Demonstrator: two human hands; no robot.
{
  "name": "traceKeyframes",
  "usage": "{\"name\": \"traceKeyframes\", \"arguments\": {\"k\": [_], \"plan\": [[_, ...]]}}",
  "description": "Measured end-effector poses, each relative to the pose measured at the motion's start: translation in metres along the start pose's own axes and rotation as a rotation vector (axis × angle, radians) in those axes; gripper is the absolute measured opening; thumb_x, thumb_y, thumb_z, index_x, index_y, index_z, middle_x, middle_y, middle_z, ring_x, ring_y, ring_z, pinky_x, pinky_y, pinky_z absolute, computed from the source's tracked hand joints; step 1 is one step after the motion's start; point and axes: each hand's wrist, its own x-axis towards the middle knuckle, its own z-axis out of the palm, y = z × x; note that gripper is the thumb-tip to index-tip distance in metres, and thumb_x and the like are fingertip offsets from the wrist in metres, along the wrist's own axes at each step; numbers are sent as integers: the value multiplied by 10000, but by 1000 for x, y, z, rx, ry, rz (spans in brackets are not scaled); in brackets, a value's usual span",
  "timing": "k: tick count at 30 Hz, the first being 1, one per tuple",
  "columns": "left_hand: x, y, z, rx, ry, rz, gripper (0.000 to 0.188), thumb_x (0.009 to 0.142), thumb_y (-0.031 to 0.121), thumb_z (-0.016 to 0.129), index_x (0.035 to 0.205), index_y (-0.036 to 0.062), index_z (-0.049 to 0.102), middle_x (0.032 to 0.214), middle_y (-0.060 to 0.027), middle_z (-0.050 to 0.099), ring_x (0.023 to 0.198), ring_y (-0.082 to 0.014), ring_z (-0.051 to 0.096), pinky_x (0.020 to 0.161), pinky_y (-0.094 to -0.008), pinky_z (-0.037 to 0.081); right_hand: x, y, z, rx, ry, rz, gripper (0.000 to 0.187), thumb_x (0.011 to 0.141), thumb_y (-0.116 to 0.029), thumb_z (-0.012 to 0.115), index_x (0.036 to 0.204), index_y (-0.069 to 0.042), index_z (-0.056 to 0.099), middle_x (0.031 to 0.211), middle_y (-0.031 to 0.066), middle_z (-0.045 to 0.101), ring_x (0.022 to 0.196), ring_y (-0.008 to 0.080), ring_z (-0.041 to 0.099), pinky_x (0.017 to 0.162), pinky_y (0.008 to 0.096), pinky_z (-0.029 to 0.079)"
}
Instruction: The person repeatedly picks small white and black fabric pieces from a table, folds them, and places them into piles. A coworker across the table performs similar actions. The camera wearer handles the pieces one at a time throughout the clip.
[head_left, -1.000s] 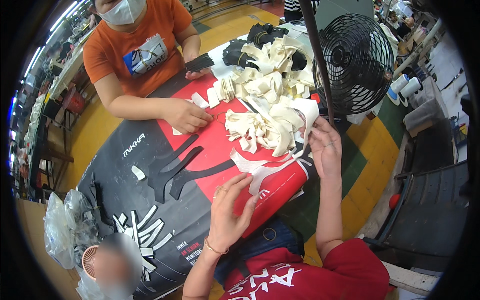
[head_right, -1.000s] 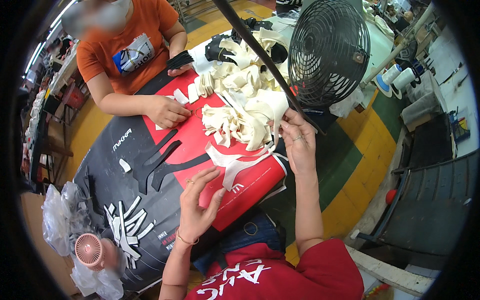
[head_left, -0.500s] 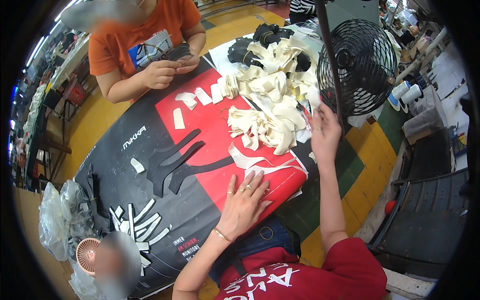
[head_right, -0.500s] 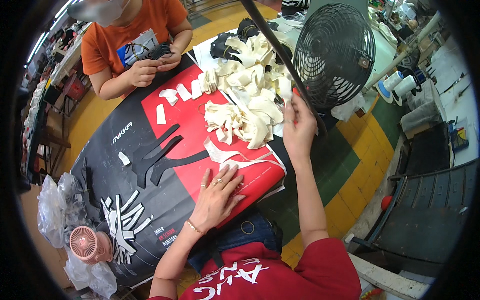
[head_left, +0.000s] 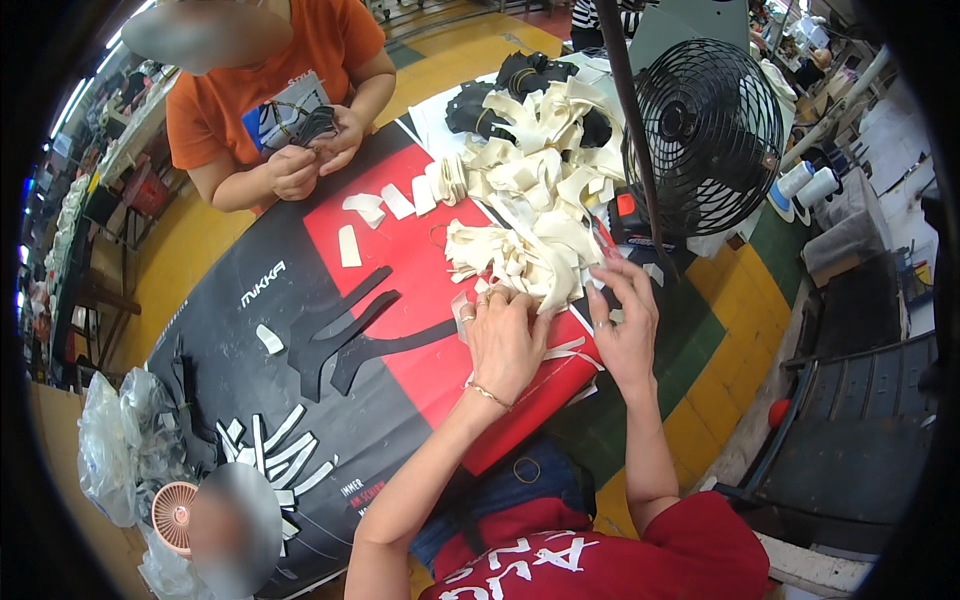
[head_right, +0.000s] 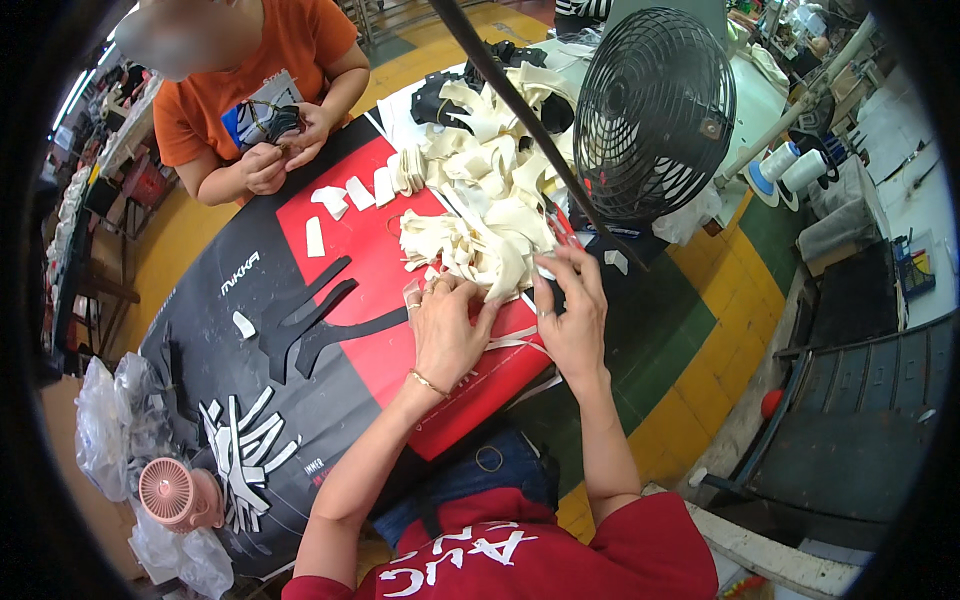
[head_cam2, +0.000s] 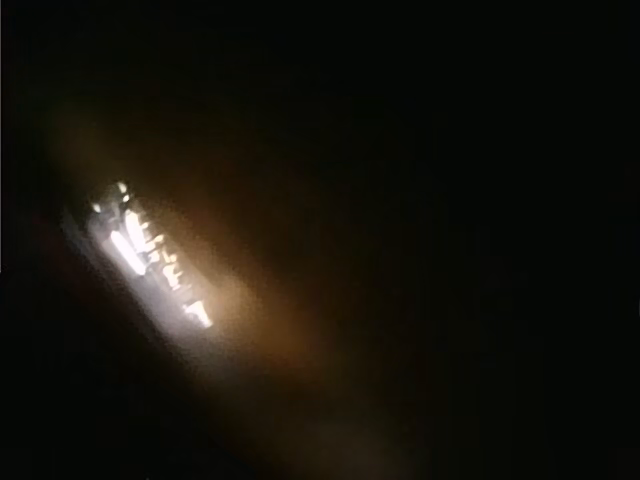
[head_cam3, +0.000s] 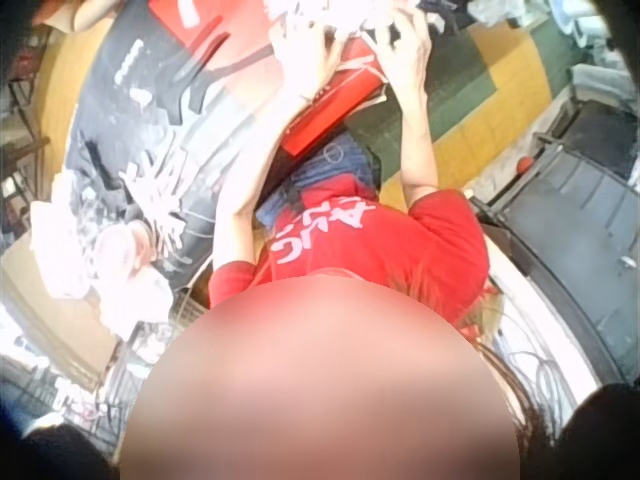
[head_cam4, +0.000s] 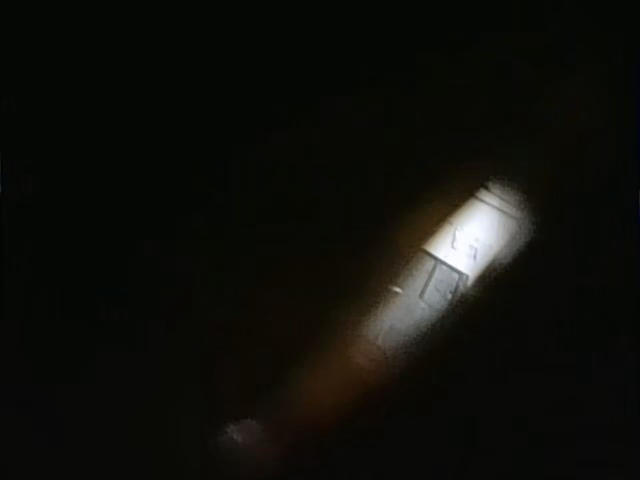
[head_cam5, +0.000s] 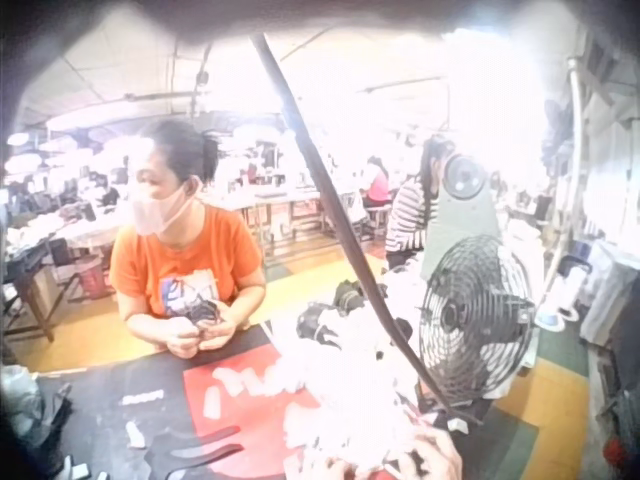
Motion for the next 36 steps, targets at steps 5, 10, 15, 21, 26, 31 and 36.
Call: {"name": "traceKeyframes", "arguments": {"k": [5,10,15,21,26,31,36], "plan": [[6,-8,-17,-643,-23,-137,208,937,215,691,869,19,691,762,-45,633,735,-151,562,762,-288,425,-15,-4,-5,151,-72,120,191,893,-94,708,1068,-18,702,1113,151,631,1001,295,648,844,376,525],[-20,-16,-55,-1928,-454,-320,221,1040,321,542,941,125,517,823,38,442,722,-96,406,677,-270,367,-10,-29,10,559,-79,104,575,864,-300,797,1314,-19,576,1271,167,572,1118,279,607,845,358,547],[-86,-21,-81,-2513,-758,-278,283,1056,357,464,886,146,386,839,15,383,740,-129,390,680,-285,350,14,-64,3,288,-69,-376,735,822,-403,815,1401,-68,510,1457,215,449,1292,331,521,1105,479,354],[-134,-48,-93,-2185,-459,-442,417,1076,469,374,1008,78,503,854,-14,489,716,-146,454,693,-304,401,14,-120,19,378,-628,-269,180,900,-207,737,936,-31,727,761,59,696,742,207,648,763,347,456],[-153,-62,-104,-1461,124,-433,550,1061,485,436,1193,-28,584,1013,-111,668,874,-201,665,790,-326,531,13,-140,31,301,-689,-119,202,915,-191,717,848,-2,702,631,83,630,584,206,549,634,344,433],[-157,-57,-103,-1397,174,-422,288,1026,186,590,1135,-78,629,955,-134,707,872,-206,708,852,-336,579,7,-143,36,152,-585,-317,213,915,-202,711,833,-8,690,544,87,573,491,254,509,692,376,431],[-149,-54,-100,-1480,189,-480,223,1006,105,608,1079,-96,673,947,-129,716,871,-192,712,849,-334,587,1,-143,33,69,-671,-166,201,906,-219,721,884,-20,700,673,98,613,669,266,582,752,403,433]]}}
